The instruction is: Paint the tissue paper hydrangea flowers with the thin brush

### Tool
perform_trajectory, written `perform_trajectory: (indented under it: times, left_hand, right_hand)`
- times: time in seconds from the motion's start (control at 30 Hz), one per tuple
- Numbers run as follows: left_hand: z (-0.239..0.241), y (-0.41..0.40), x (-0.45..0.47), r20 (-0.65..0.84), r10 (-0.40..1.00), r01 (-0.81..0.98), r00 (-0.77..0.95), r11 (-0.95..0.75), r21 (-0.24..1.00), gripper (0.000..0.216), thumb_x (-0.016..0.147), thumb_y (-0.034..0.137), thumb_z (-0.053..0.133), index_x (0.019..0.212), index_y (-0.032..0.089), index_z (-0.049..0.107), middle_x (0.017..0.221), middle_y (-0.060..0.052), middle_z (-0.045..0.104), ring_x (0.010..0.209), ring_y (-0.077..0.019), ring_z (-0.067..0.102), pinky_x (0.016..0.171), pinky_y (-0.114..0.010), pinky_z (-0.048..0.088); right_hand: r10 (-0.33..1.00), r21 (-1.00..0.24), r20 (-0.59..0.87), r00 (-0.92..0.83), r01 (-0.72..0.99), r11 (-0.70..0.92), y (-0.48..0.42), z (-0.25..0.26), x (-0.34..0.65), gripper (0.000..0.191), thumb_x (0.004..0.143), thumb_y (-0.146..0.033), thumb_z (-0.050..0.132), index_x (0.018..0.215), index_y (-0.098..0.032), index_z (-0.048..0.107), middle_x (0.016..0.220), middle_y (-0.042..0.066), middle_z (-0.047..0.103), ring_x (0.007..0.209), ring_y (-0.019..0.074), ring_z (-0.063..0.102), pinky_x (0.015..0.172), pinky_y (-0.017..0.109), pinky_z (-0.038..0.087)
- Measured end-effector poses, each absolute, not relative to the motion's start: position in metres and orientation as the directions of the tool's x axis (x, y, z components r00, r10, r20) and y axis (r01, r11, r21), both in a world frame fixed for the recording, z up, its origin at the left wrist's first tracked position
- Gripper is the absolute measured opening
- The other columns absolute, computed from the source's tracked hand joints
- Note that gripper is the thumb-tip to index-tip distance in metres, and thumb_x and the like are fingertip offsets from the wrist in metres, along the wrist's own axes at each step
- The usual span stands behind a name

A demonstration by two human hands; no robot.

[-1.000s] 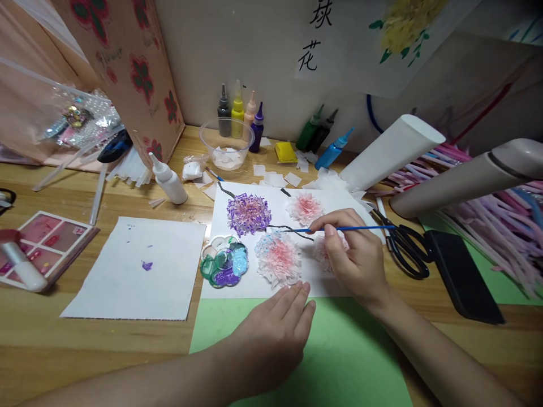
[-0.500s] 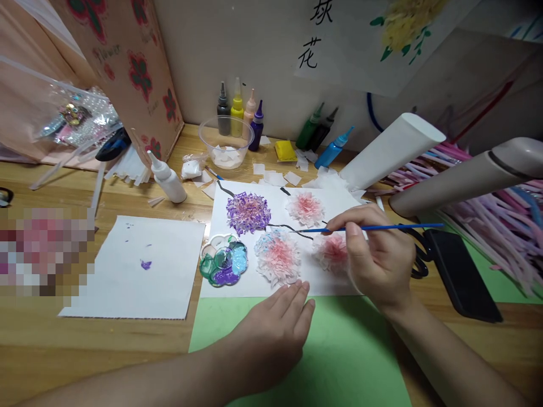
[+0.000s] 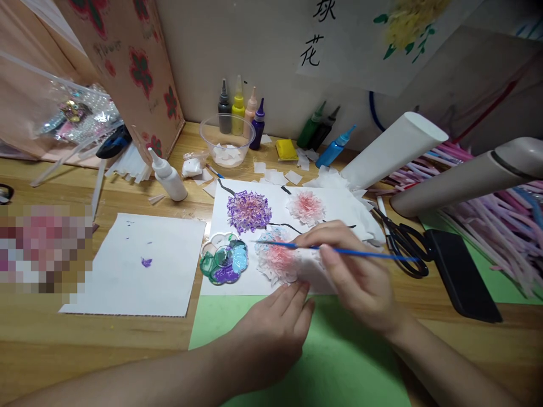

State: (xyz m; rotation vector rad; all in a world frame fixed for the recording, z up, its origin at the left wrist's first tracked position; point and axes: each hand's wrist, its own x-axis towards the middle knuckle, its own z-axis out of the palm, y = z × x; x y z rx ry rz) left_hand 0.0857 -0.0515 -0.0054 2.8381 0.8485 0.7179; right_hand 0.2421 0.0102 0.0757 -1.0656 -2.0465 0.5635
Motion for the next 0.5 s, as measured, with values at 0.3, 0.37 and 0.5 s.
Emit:
perform_trajectory:
  times: [0.3, 0.37, 0.5]
  left_hand:
    - [-0.004, -0.049, 0.086, 0.397, 0.533, 0.477, 0.747, -0.846, 0.239, 0.034, 0.085, 0.011, 0.040, 0.115, 0.005, 0.056, 0.106, -0.015, 0.065, 0.094, -0.0237, 0.062, 0.096, -0.038, 0.046]
    - [-0.003, -0.049, 0.086, 0.414, 0.534, 0.473, 0.737, -0.845, 0.249, 0.035, 0.084, 0.010, 0.042, 0.115, 0.003, 0.056, 0.105, -0.015, 0.066, 0.096, -0.0242, 0.062, 0.098, -0.038, 0.045]
    - [-0.003, -0.050, 0.085, 0.417, 0.540, 0.485, 0.731, -0.842, 0.238, 0.037, 0.083, 0.011, 0.044, 0.117, 0.002, 0.056, 0.120, -0.019, 0.061, 0.113, -0.0266, 0.057, 0.102, -0.036, 0.042]
  right_hand:
    - [0.741, -0.621, 0.333, -0.582, 0.456, 0.638, 0.000, 0.071, 0.226, 0.023, 0.087, -0.011, 0.044, 0.103, -0.019, 0.058, 0.090, 0.004, 0.069, 0.088, 0.0168, 0.056, 0.078, 0.031, 0.050]
    - [0.738, -0.616, 0.340, -0.583, 0.455, 0.643, 0.001, 0.073, 0.228, 0.023, 0.087, -0.011, 0.044, 0.102, -0.020, 0.059, 0.089, 0.003, 0.069, 0.087, 0.0169, 0.057, 0.077, 0.031, 0.050]
    - [0.806, -0.617, 0.421, -0.417, 0.519, 0.591, 0.005, 0.079, 0.240, 0.021, 0.087, -0.013, 0.045, 0.098, -0.022, 0.060, 0.088, 0.003, 0.068, 0.085, 0.0177, 0.059, 0.074, 0.032, 0.048]
